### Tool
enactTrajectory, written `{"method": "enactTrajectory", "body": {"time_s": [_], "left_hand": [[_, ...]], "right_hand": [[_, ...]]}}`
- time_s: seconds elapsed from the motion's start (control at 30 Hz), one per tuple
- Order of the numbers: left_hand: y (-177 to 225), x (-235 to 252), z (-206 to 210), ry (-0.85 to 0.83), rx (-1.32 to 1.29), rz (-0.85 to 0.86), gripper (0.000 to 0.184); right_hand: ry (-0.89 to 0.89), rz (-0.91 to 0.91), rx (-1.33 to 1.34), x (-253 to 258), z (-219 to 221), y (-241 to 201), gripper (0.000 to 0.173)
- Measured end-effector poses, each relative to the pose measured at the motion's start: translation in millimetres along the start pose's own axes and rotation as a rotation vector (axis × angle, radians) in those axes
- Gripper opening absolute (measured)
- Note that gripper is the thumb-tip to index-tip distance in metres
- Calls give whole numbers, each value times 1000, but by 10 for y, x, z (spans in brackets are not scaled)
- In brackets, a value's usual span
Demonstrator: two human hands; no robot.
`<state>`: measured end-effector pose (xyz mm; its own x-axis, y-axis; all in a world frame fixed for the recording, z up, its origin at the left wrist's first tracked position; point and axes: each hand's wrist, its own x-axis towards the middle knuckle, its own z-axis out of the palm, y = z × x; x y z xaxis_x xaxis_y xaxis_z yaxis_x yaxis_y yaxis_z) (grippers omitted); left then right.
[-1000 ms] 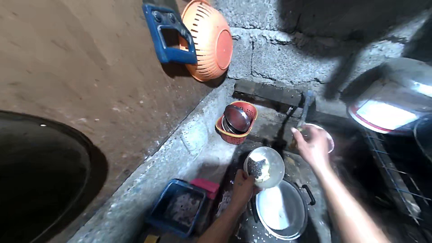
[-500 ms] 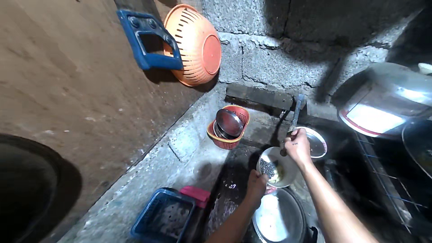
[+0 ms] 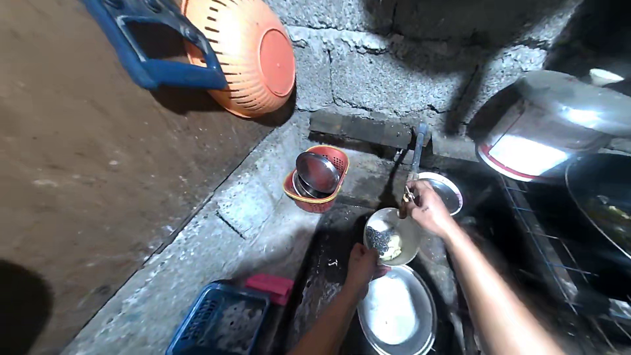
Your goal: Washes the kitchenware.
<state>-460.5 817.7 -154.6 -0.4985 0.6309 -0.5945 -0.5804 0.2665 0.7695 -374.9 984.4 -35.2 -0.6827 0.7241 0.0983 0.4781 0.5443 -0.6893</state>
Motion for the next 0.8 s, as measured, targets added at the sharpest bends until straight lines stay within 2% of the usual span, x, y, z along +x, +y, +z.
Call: {"method": "enactTrajectory", "body": {"time_s": [0.07, 0.13, 0.23, 0.33, 0.47, 0.8], "left_hand": [[-10, 19, -20, -1, -5, -13, 19], [-18, 21, -11, -7, -11, -16, 19], [-23, 13, -17, -36, 26, -12, 25], [-44, 34, -19, -47, 40, -41, 25], [-70, 25, -26, -53, 23, -75, 20], [-186, -8, -48, -51, 49, -56, 20]], "right_hand": [[-102, -43, -115, 66, -140, 37, 29], [-141, -80, -202, 110, -202, 58, 31], [-37, -187, -319, 131, -143, 45, 30], [108, -282, -385, 118, -49, -3, 20], [163, -258, -404, 29, -7, -63, 14], [148, -187, -453, -160, -115, -148, 18]]}}
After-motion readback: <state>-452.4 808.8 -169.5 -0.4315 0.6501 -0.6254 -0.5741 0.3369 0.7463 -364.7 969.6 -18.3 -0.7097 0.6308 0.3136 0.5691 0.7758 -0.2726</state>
